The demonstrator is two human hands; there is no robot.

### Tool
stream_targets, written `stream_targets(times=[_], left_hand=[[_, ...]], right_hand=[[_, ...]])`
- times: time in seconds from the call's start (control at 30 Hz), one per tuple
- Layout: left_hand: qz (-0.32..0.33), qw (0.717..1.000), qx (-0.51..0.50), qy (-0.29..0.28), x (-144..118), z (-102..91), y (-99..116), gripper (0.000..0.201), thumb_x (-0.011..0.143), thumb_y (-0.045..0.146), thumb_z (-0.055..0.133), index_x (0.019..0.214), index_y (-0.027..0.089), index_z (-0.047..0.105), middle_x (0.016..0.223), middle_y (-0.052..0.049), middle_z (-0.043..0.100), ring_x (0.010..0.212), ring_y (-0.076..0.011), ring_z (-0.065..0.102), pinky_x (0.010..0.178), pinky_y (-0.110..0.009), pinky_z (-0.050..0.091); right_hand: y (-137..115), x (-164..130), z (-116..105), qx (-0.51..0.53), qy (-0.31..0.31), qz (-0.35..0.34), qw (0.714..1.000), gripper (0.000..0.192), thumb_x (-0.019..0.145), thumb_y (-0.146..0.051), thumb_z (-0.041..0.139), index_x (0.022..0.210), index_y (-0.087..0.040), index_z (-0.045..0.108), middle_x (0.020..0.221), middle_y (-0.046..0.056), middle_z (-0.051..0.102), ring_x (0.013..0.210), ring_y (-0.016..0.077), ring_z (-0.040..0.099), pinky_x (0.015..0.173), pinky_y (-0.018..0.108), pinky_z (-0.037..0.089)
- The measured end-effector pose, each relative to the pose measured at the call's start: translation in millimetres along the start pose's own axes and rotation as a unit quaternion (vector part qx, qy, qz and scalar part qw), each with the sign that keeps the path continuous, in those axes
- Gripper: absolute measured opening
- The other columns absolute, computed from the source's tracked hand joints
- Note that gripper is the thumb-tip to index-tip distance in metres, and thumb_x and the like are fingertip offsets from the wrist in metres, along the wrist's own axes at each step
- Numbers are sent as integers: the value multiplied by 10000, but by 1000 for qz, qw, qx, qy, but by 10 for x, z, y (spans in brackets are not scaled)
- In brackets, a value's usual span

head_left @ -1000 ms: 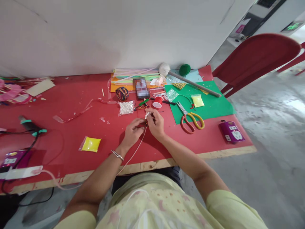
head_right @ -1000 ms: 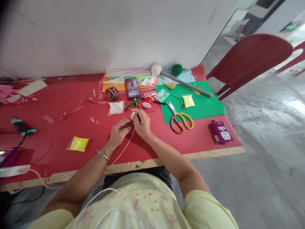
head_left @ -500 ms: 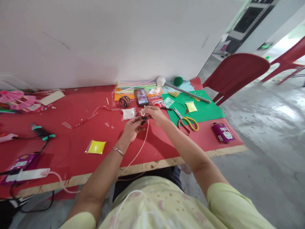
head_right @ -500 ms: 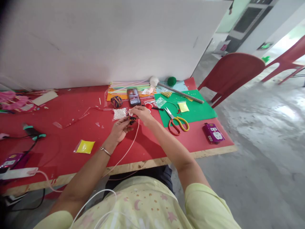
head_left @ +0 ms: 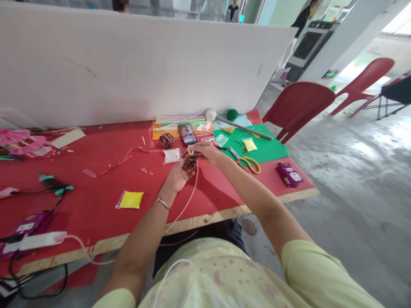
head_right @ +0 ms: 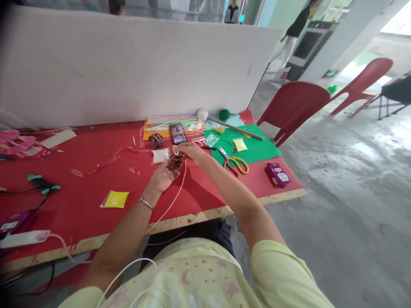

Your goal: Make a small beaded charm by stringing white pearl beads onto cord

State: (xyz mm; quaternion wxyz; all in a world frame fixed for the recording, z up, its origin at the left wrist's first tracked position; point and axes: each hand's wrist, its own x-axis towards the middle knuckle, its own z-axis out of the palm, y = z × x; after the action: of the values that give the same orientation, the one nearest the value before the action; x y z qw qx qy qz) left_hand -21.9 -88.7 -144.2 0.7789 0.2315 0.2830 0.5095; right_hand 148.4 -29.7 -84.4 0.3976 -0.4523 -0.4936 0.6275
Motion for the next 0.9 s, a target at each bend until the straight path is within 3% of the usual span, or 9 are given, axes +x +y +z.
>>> stream_targets(times=[0.1, 0.17, 0.4, 0.63, 0.8, 0.9], left_hand=[[56, 997, 32, 28, -4, 5, -42, 402, 653, 126, 873, 1014, 203, 712, 921, -5, 758, 776, -111, 696, 595, -186, 499], [79, 995, 40, 42, -3, 0, -47, 438, 618, 129, 891, 1012, 204, 715, 879, 14, 745, 718, -89, 676, 568, -174, 484], [117, 990, 73, 38, -35, -31, 41, 518, 598, 204, 915, 1078, 213, 719, 978, -20, 771, 826, -166, 750, 549, -194, 550], [118, 989, 70, 47, -65, -19, 120, 458, 612, 144, 888, 1040, 185, 731, 968, -32, 778, 812, -173, 763, 581, -208, 574], [83, 995, 47, 2, -85, -59, 126, 346, 738, 171, 795, 1076, 174, 728, 1075, -70, 778, 940, -212, 769, 643, -232, 603], [87, 995, 43, 7, -90, -67, 108, 347, 743, 157, 781, 1086, 170, 728, 1061, -75, 781, 932, -219, 772, 648, -245, 607]], right_hand=[[-86, -8, 48, 6, -5, 14, 1000, 352, 662, -468, 868, 802, -170, 742, 761, 17, 703, 681, 104, 576, 584, 220, 452], [-136, -13, 91, 40, -11, 43, 998, 312, 678, -420, 856, 809, -162, 738, 787, 31, 724, 690, 108, 591, 589, 218, 461], [-132, -44, 207, 134, -61, 93, 985, 247, 820, -417, 726, 904, -185, 731, 921, 47, 772, 795, 150, 672, 647, 241, 525], [-19, -158, 193, 115, -30, 58, 991, 233, 807, -377, 767, 967, -211, 730, 961, 24, 762, 821, 135, 680, 693, 231, 549], [104, -228, 147, 142, -14, 86, 986, 208, 778, -311, 769, 945, -206, 704, 866, -10, 737, 726, 110, 654, 676, 224, 546], [175, -266, 149, 148, -19, 88, 985, 243, 769, -346, 785, 940, -200, 692, 836, -6, 722, 701, 110, 644, 658, 228, 543]])
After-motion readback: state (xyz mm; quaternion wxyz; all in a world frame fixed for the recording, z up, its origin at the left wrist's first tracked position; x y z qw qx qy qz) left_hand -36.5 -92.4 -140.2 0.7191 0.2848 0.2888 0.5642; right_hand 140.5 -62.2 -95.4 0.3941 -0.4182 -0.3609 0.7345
